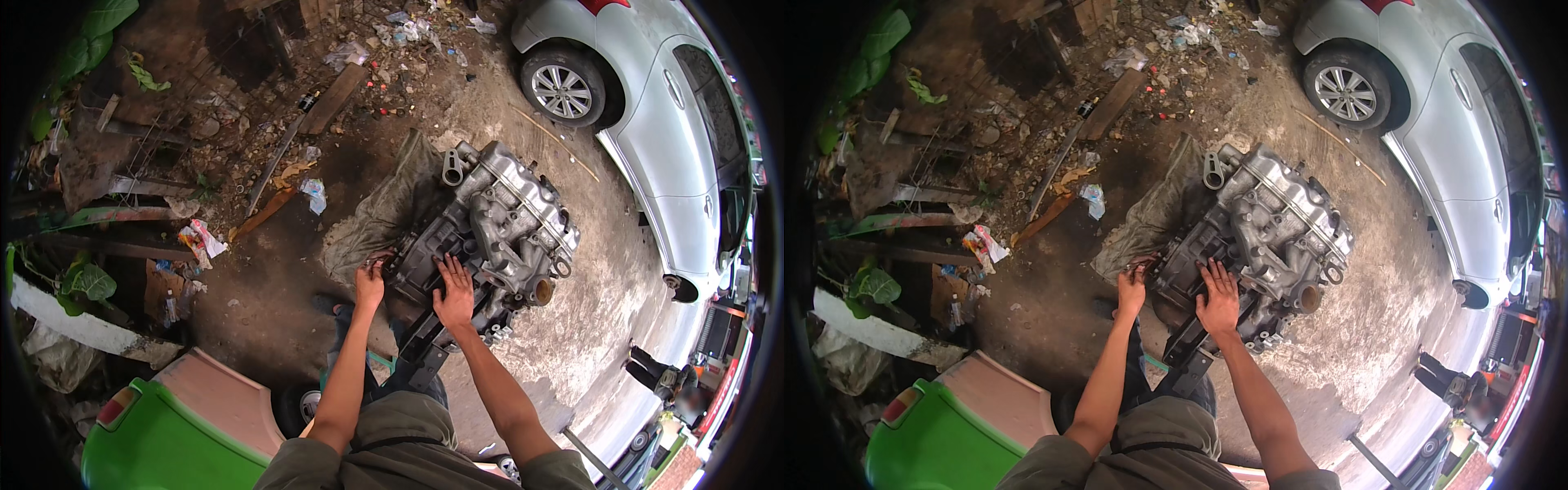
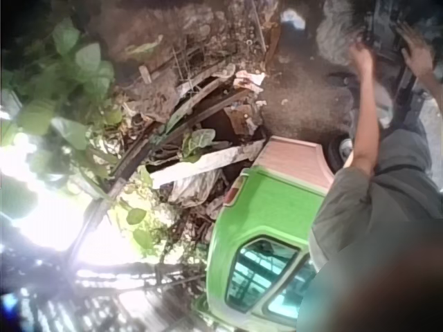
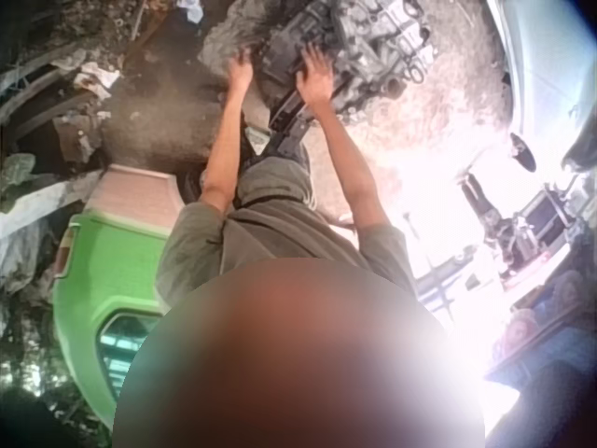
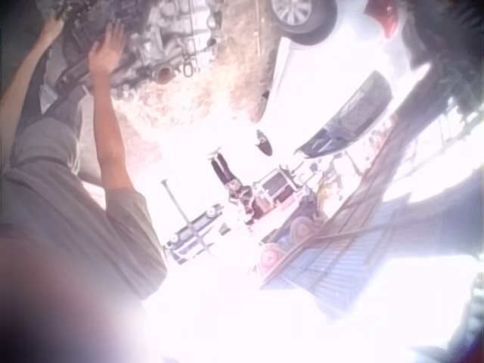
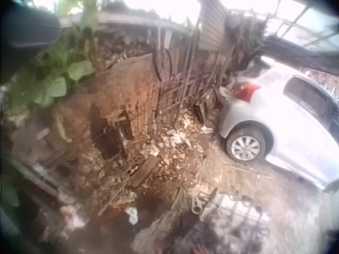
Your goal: The person uses a wrench to loosen and remove bolts from a car engine block resting on a stand. They place the removed bolts on a nearby cardboard box and continue working on different sections of the engine.
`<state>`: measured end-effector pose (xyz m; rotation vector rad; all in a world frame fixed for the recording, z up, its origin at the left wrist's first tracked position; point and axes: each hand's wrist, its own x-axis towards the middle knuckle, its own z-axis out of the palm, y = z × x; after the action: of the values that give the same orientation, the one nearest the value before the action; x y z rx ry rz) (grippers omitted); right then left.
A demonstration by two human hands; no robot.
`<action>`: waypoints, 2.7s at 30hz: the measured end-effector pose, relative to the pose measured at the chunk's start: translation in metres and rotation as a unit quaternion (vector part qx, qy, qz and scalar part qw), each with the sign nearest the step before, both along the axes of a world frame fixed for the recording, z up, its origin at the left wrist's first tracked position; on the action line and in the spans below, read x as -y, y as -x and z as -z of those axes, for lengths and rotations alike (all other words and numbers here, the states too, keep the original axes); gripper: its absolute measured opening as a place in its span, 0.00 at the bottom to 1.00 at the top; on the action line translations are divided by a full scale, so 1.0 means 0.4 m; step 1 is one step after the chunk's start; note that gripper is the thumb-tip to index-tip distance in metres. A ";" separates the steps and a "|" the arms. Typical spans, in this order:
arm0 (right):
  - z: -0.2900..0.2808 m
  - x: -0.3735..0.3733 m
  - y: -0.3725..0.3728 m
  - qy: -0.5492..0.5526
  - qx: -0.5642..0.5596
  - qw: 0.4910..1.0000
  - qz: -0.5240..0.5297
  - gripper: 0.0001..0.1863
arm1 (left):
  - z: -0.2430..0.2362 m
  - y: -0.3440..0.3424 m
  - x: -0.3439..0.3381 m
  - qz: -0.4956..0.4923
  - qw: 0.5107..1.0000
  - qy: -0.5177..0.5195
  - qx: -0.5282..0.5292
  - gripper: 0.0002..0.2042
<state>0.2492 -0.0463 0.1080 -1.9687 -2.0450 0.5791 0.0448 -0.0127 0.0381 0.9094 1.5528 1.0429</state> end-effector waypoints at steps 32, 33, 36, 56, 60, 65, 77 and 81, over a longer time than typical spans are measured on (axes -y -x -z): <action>-0.006 -0.003 0.007 -0.007 -0.001 1.000 0.000 0.40 | 0.163 0.012 -0.236 0.094 0.923 0.352 0.123 0.07; -0.005 -0.003 0.006 -0.007 -0.003 1.000 -0.001 0.40 | 0.197 0.019 -0.221 0.064 0.914 0.369 0.156 0.06; -0.006 -0.001 0.006 -0.008 -0.007 1.000 0.003 0.40 | 0.280 0.050 -0.183 -0.017 0.875 0.409 0.259 0.04; 0.015 0.002 -0.002 -0.011 0.006 1.000 -0.002 0.38 | 0.003 -0.018 -0.045 -0.113 0.992 0.034 0.042 0.07; 0.017 0.003 -0.002 -0.010 0.006 1.000 0.001 0.38 | -0.001 -0.023 -0.040 -0.064 0.998 -0.004 -0.006 0.06; 0.016 0.002 -0.001 -0.006 0.000 1.000 0.003 0.40 | -0.044 -0.014 -0.037 0.017 0.990 -0.080 -0.115 0.07; 0.001 -0.001 0.004 0.004 -0.003 1.000 0.005 0.40 | -0.134 -0.001 -0.149 0.205 0.937 -0.068 -0.274 0.07; 0.001 -0.001 0.003 0.001 -0.002 1.000 0.006 0.40 | -0.049 -0.028 -0.240 0.215 0.951 0.047 -0.218 0.13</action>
<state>0.2480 -0.0459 0.1077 -1.9773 -2.0296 0.5816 0.0562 0.0831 0.0578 1.4025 1.6356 0.4693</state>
